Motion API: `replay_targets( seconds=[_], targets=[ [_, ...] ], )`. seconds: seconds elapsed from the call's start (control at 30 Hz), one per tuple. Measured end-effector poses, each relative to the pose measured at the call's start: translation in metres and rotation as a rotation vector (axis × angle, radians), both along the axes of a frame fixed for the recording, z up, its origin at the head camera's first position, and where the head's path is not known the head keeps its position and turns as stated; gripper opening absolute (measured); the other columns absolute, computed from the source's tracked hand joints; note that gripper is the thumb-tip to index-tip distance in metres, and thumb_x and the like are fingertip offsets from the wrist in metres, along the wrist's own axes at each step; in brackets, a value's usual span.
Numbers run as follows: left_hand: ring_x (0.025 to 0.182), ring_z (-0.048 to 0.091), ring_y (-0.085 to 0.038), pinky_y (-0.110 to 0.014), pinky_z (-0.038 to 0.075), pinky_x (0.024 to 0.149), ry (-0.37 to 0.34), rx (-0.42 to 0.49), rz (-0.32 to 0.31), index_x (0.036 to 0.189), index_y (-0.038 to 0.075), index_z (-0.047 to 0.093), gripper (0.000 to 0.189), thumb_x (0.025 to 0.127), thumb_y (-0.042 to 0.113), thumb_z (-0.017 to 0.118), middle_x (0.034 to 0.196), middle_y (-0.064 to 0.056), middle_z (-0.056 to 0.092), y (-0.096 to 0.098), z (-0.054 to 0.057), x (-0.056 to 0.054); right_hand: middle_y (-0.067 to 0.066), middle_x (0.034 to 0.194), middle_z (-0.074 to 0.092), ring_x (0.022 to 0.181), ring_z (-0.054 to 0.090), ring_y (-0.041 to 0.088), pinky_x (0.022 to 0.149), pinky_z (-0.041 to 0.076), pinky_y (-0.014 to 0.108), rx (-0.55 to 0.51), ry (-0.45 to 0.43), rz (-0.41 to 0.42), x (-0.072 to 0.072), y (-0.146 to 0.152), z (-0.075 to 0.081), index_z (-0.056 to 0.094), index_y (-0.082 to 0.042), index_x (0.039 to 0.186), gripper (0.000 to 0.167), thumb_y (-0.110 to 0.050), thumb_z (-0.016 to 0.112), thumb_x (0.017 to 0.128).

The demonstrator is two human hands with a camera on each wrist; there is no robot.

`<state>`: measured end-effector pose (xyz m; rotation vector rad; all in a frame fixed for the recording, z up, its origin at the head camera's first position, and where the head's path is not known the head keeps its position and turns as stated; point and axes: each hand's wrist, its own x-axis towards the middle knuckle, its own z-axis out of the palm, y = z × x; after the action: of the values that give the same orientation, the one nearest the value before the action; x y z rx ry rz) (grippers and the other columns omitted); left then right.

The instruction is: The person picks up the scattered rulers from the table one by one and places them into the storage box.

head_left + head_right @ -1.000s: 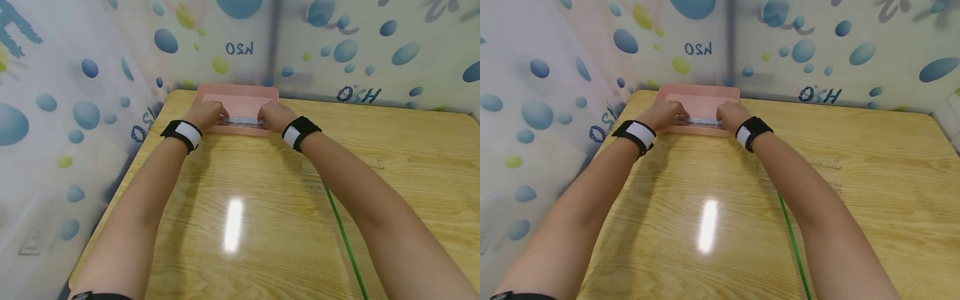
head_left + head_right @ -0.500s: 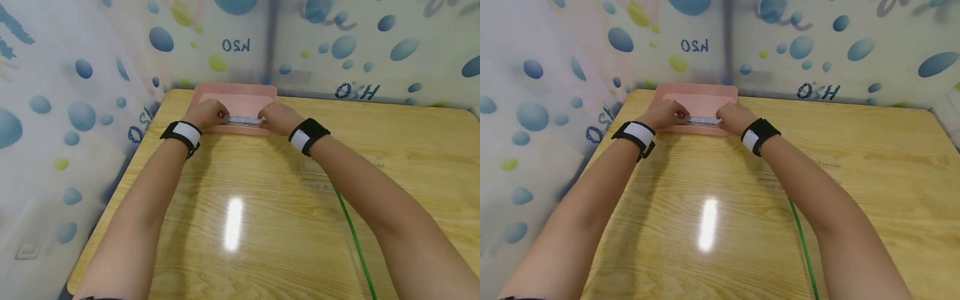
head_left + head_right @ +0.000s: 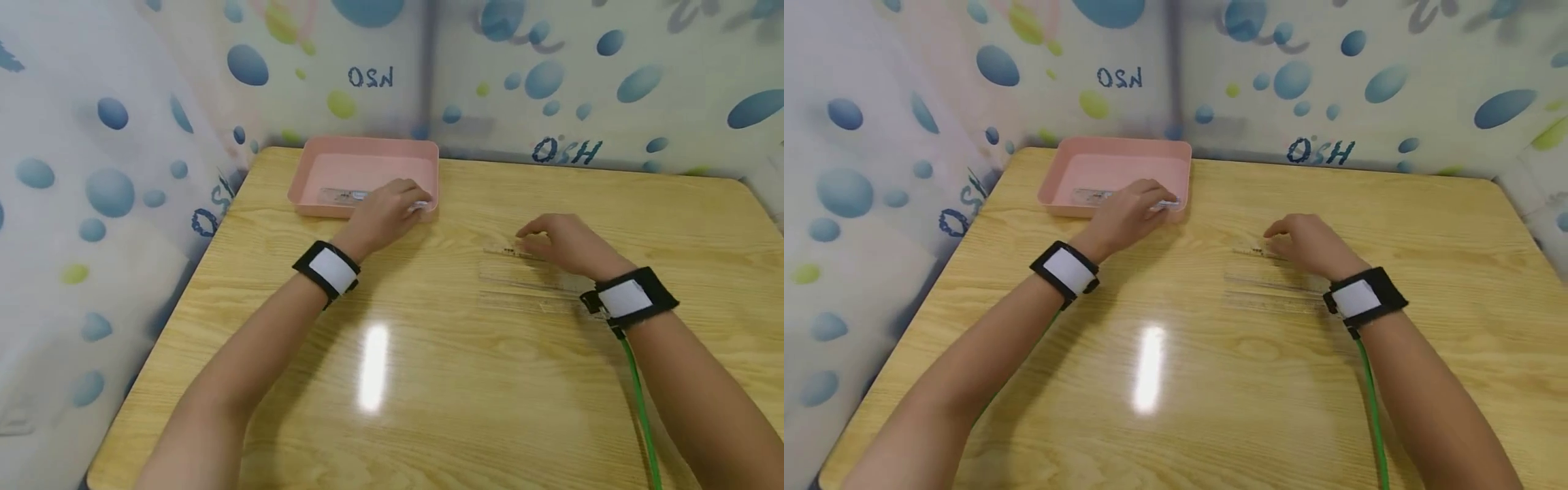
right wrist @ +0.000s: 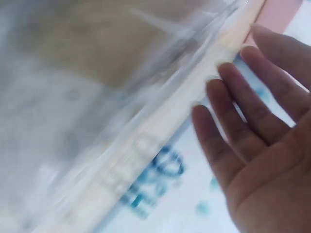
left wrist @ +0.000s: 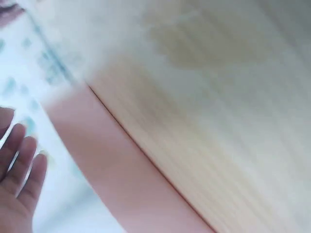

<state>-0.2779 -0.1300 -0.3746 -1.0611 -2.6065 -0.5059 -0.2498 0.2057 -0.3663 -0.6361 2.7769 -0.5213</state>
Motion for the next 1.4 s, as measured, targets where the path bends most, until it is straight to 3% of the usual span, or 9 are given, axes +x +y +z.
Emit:
replay_targets(
  seconds=[0.07,0.17,0.27,0.33,0.67,0.97,1.2,1.4],
  targets=[
    [0.107,0.07,-0.025,-0.034,0.058,0.09,-0.046,-0.048,-0.058,0.123,0.005,0.074,0.024,0.1,0.012,0.069,0.118,-0.012,0.072,0.02,0.001,0.011,0.031,0.132,0.066,0.116,0.064,0.047,0.093,0.054,0.062,0.013,-0.025,-0.037,0.009,0.016,-0.002,0.068,0.004,0.131,0.036,-0.019,0.065,0.104],
    [0.108,0.069,-0.021,-0.033,0.058,0.09,-0.194,-0.158,-0.101,0.13,0.008,0.071,0.03,0.102,0.019,0.068,0.125,-0.01,0.07,0.046,0.003,0.023,0.033,0.131,0.064,0.118,0.061,0.048,0.093,0.053,0.062,0.026,-0.059,-0.082,0.018,0.035,-0.005,0.065,0.007,0.133,0.041,-0.02,0.066,0.103],
    [0.111,0.068,-0.019,-0.033,0.057,0.092,-0.329,-0.221,-0.095,0.135,0.011,0.069,0.035,0.103,0.025,0.067,0.131,-0.008,0.068,0.067,0.003,0.03,0.034,0.13,0.062,0.117,0.06,0.048,0.092,0.052,0.062,0.03,-0.077,-0.108,0.024,0.05,-0.007,0.063,0.01,0.134,0.044,-0.019,0.067,0.102],
    [0.114,0.068,-0.018,-0.032,0.056,0.093,-0.37,-0.231,-0.069,0.138,0.012,0.066,0.037,0.104,0.026,0.065,0.133,-0.007,0.067,0.078,0.001,0.032,0.034,0.131,0.062,0.118,0.059,0.049,0.093,0.052,0.063,0.031,-0.082,-0.126,0.026,0.06,-0.009,0.062,0.01,0.135,0.044,-0.018,0.067,0.101],
    [0.127,0.063,-0.02,-0.033,0.052,0.107,-0.412,-0.26,0.043,0.142,0.01,0.062,0.039,0.106,0.023,0.061,0.137,-0.008,0.065,0.11,-0.01,0.018,0.033,0.131,0.062,0.121,0.058,0.051,0.098,0.049,0.066,0.02,-0.102,-0.157,0.024,0.081,-0.012,0.063,0.009,0.134,0.044,-0.019,0.069,0.101],
    [0.106,0.059,-0.021,-0.033,0.051,0.083,-0.43,-0.319,0.101,0.123,0.013,0.07,0.026,0.101,0.026,0.07,0.118,-0.006,0.062,0.129,-0.011,0.01,0.034,0.13,0.063,0.121,0.058,0.05,0.098,0.048,0.067,0.057,-0.099,-0.163,0.023,0.086,-0.01,0.064,0.01,0.133,0.044,-0.019,0.069,0.1],
    [0.12,0.06,-0.021,-0.032,0.055,0.098,-0.476,-0.296,0.125,0.132,0.014,0.07,0.03,0.103,0.022,0.067,0.129,-0.005,0.063,0.132,-0.009,0.013,0.033,0.128,0.063,0.119,0.058,0.049,0.097,0.048,0.067,0.063,-0.103,-0.168,0.023,0.087,-0.009,0.064,0.009,0.133,0.042,-0.016,0.069,0.1],
    [0.125,0.06,-0.021,-0.032,0.054,0.102,-0.489,-0.301,0.135,0.135,0.013,0.067,0.032,0.104,0.022,0.066,0.132,-0.005,0.062,0.134,-0.008,0.013,0.031,0.124,0.064,0.115,0.06,0.047,0.094,0.049,0.065,0.064,-0.081,-0.156,0.023,0.086,-0.009,0.065,0.009,0.131,0.041,-0.014,0.071,0.098]
  ],
)
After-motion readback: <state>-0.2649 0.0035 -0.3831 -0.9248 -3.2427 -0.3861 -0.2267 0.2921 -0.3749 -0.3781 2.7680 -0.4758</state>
